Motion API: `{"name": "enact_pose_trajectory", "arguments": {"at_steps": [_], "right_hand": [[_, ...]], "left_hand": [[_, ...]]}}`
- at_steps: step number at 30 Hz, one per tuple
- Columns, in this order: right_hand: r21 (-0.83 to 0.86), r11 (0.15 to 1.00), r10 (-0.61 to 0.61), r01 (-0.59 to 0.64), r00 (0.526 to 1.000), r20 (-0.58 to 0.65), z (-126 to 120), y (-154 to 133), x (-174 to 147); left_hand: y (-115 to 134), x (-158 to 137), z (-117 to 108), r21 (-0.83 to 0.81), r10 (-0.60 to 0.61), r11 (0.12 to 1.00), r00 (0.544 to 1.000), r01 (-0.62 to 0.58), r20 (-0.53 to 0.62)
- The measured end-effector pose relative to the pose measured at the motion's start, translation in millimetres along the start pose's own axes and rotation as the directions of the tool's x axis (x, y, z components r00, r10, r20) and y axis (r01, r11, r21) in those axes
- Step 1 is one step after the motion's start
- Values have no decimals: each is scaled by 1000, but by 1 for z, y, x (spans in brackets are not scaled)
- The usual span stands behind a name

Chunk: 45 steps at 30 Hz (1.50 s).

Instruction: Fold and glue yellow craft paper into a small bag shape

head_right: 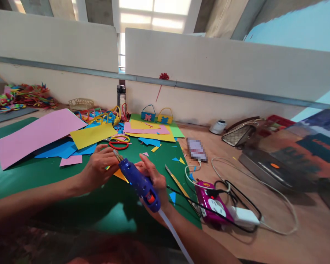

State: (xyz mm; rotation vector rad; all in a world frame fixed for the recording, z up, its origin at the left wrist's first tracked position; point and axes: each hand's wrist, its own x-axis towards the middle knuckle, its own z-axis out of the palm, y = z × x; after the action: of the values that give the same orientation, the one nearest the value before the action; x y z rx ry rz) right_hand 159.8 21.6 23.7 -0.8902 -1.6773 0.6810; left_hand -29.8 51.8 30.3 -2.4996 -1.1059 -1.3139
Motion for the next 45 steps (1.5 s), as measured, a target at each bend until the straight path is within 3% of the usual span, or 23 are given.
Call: {"name": "enact_pose_trajectory", "arguments": {"at_steps": [4, 9, 19, 27, 32, 39, 45], "right_hand": [[11, 999, 36, -36, 998, -46, -1, -3, -1], [18, 997, 70, -69, 995, -67, -1, -3, -2], [62, 997, 43, -39, 997, -67, 2, 4, -3], [66, 997, 31, -27, 997, -67, 6, 7, -4], [100, 995, 6, 6, 993, -121, 9, 9, -5], [-8, 999, -44, 44, 993, -107, 6, 7, -6], [-18, 996, -88, 87, 991, -101, 8, 11, -5]], "left_hand": [[-2, -1, 0, 1, 87, 996, 993, -88, -74], [-3, -1, -4, -61, 233, 969, 969, -238, -81], [-6, -4, -1, -35, 279, 959, 958, -282, -64], [-3, -5, 5, 10, 252, 968, 965, -252, -70], [-2, -5, 8, -2, 289, 957, 955, -290, -62], [-8, -6, 16, 53, 349, 937, 931, -345, -111], [0, -3, 15, 92, 327, 944, 935, -317, -133]]}}
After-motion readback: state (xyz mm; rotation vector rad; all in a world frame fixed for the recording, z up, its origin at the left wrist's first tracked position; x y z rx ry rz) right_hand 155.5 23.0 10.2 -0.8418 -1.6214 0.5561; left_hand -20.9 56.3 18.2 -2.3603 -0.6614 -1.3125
